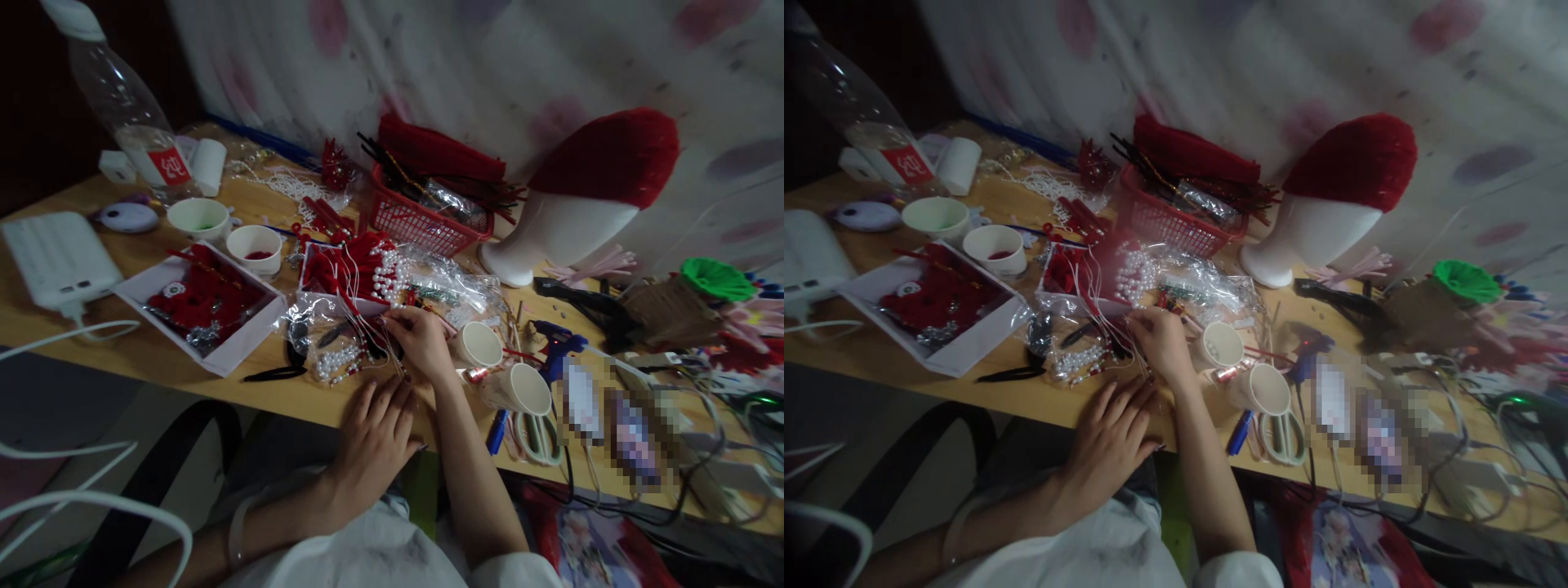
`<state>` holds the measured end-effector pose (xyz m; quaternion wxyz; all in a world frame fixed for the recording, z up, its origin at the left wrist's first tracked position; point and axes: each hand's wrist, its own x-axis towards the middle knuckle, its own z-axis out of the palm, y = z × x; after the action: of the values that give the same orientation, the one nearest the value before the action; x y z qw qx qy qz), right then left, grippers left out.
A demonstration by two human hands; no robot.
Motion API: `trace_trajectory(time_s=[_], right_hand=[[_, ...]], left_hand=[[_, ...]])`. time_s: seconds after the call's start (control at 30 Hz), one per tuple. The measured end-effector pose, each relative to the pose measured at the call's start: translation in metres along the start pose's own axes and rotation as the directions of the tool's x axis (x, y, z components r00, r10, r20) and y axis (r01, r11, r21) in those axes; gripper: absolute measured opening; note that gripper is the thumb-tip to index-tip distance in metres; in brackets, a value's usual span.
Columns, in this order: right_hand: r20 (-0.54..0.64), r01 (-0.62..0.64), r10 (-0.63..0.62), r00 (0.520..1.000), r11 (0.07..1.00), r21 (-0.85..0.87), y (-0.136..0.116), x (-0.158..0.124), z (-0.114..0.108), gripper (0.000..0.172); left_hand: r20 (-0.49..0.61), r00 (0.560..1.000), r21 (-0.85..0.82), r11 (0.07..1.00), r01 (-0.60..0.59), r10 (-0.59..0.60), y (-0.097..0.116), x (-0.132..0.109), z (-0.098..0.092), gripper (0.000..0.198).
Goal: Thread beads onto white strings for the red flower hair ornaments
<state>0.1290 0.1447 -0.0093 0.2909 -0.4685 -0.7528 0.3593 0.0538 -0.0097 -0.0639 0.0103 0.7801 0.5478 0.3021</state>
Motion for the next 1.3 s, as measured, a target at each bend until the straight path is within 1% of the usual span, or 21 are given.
trace_trajectory(time_s=[0.07, 0.17, 0.2, 0.23, 0.27, 0.3, 0.33, 0.37, 0.4, 0.47, 0.5, 0.57, 0.63, 0.7, 0.83, 0.97, 1.03, 1.13, 1.3], right_hand=[[-0.021, -0.009, 0.009, 1.0, 1.0, 0.021, -0.001, -0.002, -0.002, 0.017], [-0.076, -0.018, 0.023, 0.997, 0.998, 0.064, -0.005, -0.012, -0.006, 0.013], [-0.1, -0.02, 0.028, 0.995, 0.996, 0.084, -0.007, -0.017, -0.007, 0.012], [-0.125, -0.02, 0.034, 0.992, 0.994, 0.108, -0.011, -0.023, -0.008, 0.011], [-0.15, -0.02, 0.04, 0.988, 0.99, 0.138, -0.014, -0.029, -0.009, 0.012], [-0.173, -0.019, 0.049, 0.984, 0.985, 0.174, -0.019, -0.036, -0.009, 0.014], [-0.194, -0.015, 0.058, 0.979, 0.977, 0.215, -0.024, -0.043, -0.009, 0.016], [-0.21, -0.01, 0.066, 0.975, 0.966, 0.257, -0.03, -0.049, -0.009, 0.018], [-0.226, 0.0, 0.07, 0.972, 0.955, 0.298, -0.036, -0.056, -0.009, 0.019], [-0.256, 0.031, 0.067, 0.964, 0.931, 0.363, -0.047, -0.066, -0.008, 0.018], [-0.273, 0.05, 0.065, 0.96, 0.917, 0.395, -0.052, -0.07, -0.008, 0.017], [-0.31, 0.081, 0.081, 0.947, 0.876, 0.475, -0.059, -0.076, -0.007, 0.016], [-0.34, 0.086, 0.143, 0.929, 0.813, 0.576, -0.062, -0.08, -0.006, 0.015], [-0.357, 0.077, 0.22, 0.908, 0.749, 0.658, -0.062, -0.083, -0.004, 0.018], [-0.354, 0.052, 0.334, 0.874, 0.659, 0.751, -0.058, -0.088, 0.002, 0.028], [-0.345, 0.047, 0.412, 0.843, 0.582, 0.811, -0.057, -0.09, 0.006, 0.033], [-0.346, 0.053, 0.431, 0.833, 0.561, 0.826, -0.058, -0.091, 0.006, 0.034], [-0.366, 0.073, 0.447, 0.816, 0.549, 0.833, -0.056, -0.094, 0.003, 0.034], [-0.449, 0.132, 0.466, 0.762, 0.568, 0.813, -0.049, -0.105, -0.007, 0.034]], left_hand=[[-0.059, 0.998, -0.071, 0.997, -0.007, 0.003, -0.001, 0.0, -0.004, 0.035], [-0.206, 0.978, -0.281, 0.957, -0.066, 0.007, -0.009, -0.001, -0.016, 0.022], [-0.256, 0.966, -0.363, 0.929, -0.076, -0.021, -0.012, 0.0, -0.022, 0.022], [-0.296, 0.952, -0.44, 0.896, -0.065, -0.076, -0.016, 0.002, -0.027, 0.025], [-0.321, 0.934, -0.512, 0.858, -0.034, -0.155, -0.02, 0.005, -0.033, 0.027], [-0.321, 0.915, -0.585, 0.811, 0.011, -0.244, -0.024, 0.009, -0.038, 0.029], [-0.288, 0.9, -0.664, 0.746, 0.058, -0.327, -0.027, 0.015, -0.044, 0.031], [-0.22, 0.893, -0.741, 0.663, 0.108, -0.392, -0.029, 0.021, -0.049, 0.033], [-0.119, 0.896, -0.812, 0.561, 0.16, -0.427, -0.03, 0.027, -0.054, 0.033], [0.095, 0.904, -0.892, 0.367, 0.263, -0.417, -0.03, 0.039, -0.064, 0.031], [0.18, 0.9, -0.907, 0.286, 0.308, -0.397, -0.029, 0.043, -0.067, 0.029], [0.277, 0.888, -0.919, 0.17, 0.357, -0.368, -0.025, 0.049, -0.071, 0.028], [0.303, 0.878, -0.926, 0.106, 0.364, -0.37, -0.022, 0.051, -0.072, 0.029], [0.297, 0.863, -0.928, 0.09, 0.362, -0.409, -0.019, 0.052, -0.072, 0.03], [0.287, 0.822, -0.919, 0.101, 0.381, -0.492, -0.014, 0.058, -0.075, 0.036], [0.313, 0.792, -0.916, 0.055, 0.398, -0.525, -0.009, 0.063, -0.078, 0.037], [0.312, 0.781, -0.917, 0.044, 0.396, -0.541, -0.009, 0.063, -0.076, 0.036], [0.291, 0.771, -0.92, 0.056, 0.388, -0.566, -0.012, 0.06, -0.073, 0.033], [0.236, 0.778, -0.923, 0.115, 0.367, -0.583, -0.017, 0.059, -0.072, 0.03]])
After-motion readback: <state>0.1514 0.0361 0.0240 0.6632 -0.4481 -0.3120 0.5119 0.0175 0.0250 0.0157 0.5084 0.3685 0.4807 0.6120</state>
